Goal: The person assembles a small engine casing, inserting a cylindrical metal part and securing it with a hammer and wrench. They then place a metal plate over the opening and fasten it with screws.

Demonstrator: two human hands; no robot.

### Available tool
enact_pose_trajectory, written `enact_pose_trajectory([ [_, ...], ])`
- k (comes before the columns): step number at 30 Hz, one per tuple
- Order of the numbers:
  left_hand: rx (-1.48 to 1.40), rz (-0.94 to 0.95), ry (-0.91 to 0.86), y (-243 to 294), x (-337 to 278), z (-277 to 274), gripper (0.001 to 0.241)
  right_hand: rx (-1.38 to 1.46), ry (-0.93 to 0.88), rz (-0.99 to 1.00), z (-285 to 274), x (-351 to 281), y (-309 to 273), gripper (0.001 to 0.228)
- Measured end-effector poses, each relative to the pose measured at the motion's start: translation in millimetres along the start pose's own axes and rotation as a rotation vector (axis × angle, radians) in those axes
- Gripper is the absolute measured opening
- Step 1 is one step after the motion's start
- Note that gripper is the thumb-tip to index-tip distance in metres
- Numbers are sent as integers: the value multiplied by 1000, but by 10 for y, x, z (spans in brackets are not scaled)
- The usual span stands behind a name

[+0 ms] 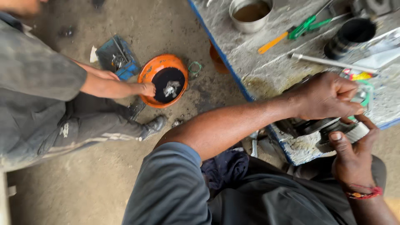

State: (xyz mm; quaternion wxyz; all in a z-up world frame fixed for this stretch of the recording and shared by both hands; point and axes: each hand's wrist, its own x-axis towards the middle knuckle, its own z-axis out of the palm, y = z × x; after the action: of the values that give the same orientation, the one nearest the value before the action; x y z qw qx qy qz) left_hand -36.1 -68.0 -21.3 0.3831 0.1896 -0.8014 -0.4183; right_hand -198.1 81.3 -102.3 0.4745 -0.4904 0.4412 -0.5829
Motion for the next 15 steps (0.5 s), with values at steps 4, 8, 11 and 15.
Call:
enact_pose_trajectory([
  [4,-104,-76,127,155,0,-4,47,-33,95,155,54,60,-33,75],
  [8,-254,-158,555,134,132,-30,47,-7,77,155,88,11,-33,78],
  [11,-491,-374,530,88,185,-36,40,-14,40,107,128,-5,-129,81],
  [15,-518,-382,482,30,127,11,44,-29,39,116,179,60,-221,85],
])
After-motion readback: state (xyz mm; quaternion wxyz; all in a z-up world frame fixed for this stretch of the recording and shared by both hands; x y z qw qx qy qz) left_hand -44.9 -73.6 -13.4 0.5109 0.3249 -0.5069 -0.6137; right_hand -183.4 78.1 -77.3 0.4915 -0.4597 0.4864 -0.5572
